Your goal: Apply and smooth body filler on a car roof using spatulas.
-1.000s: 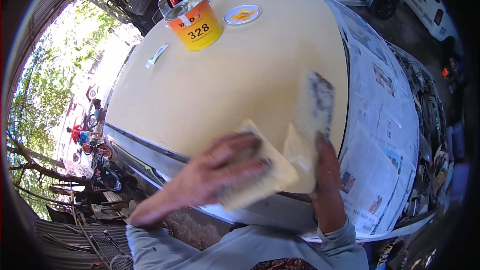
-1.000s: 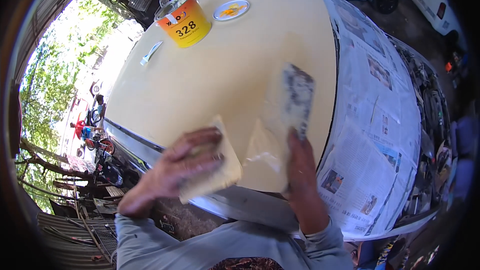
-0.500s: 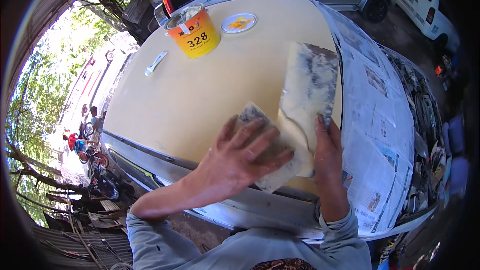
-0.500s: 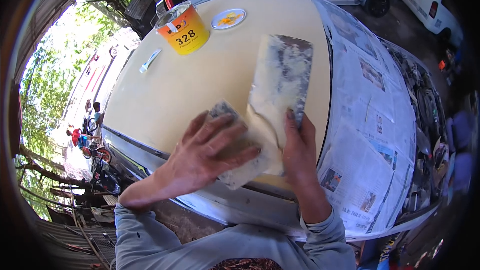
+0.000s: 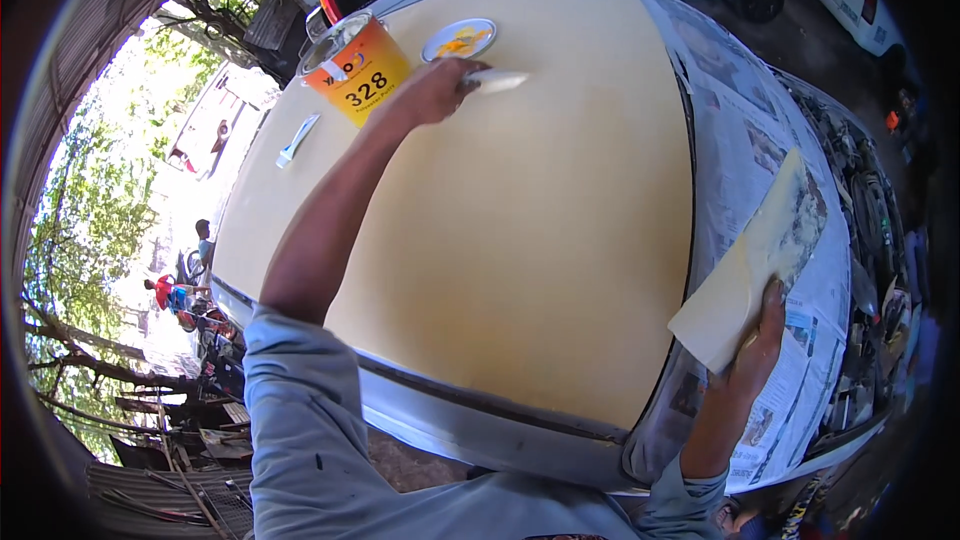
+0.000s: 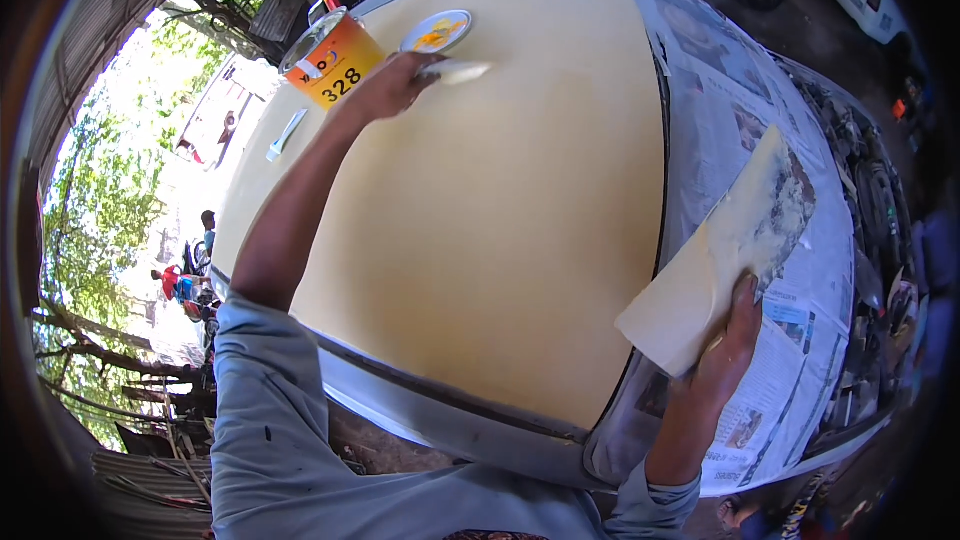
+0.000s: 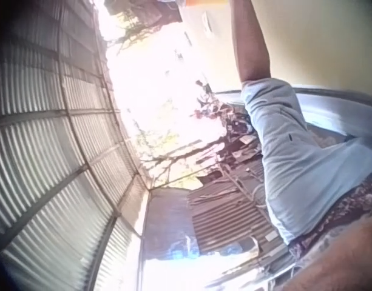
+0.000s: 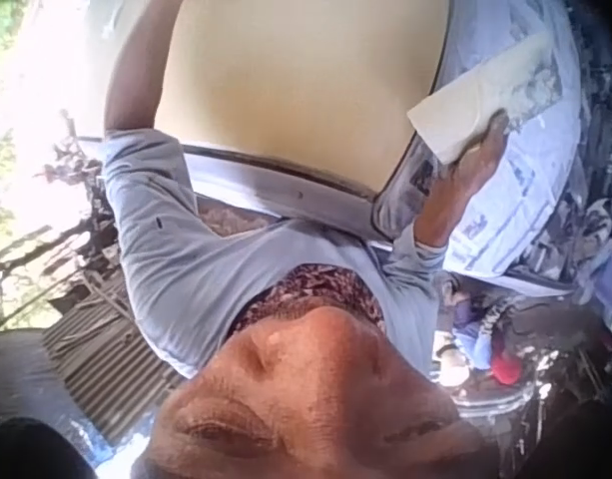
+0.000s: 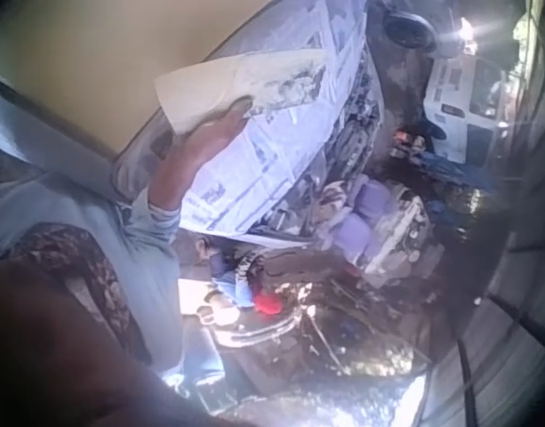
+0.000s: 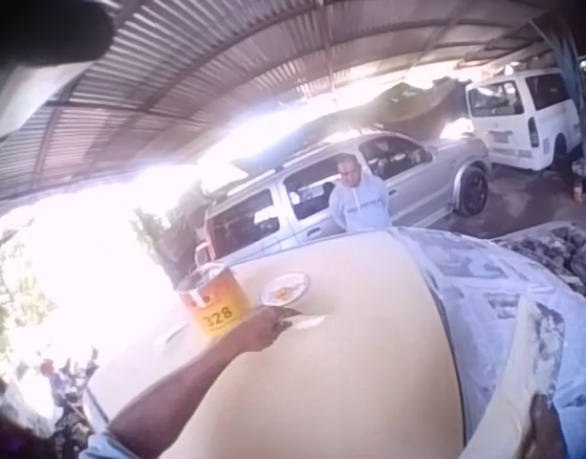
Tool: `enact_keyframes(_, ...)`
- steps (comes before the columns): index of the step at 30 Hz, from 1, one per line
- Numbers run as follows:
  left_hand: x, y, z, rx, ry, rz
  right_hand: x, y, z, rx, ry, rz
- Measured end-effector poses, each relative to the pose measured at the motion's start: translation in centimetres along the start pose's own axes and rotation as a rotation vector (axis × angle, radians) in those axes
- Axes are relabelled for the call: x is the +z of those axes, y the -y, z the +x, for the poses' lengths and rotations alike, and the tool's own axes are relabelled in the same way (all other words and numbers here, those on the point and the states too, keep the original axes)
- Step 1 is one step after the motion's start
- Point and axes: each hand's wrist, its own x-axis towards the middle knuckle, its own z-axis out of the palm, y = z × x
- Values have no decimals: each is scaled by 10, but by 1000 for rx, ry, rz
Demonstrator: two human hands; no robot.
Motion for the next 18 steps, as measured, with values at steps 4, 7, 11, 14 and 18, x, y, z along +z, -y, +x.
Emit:
enact_keyframes(4,16,2,53,-111,118,62,-6,1,4,17,-28,-51)
enact_keyframes(7,25,3,67,-162,246,76,-4,0,2,17,-60,-65)
enact_keyframes(11,32,11,57,-102,211,73,-3,-2,-1,15,-44,-87)
enact_keyframes(14,23,-11,41,-67,233,49,-8,-4,-2,-47,8,-154)
enact_keyframes(18,19,-42,-5,57,236,4,1,1,-5,-42,-7,-147)
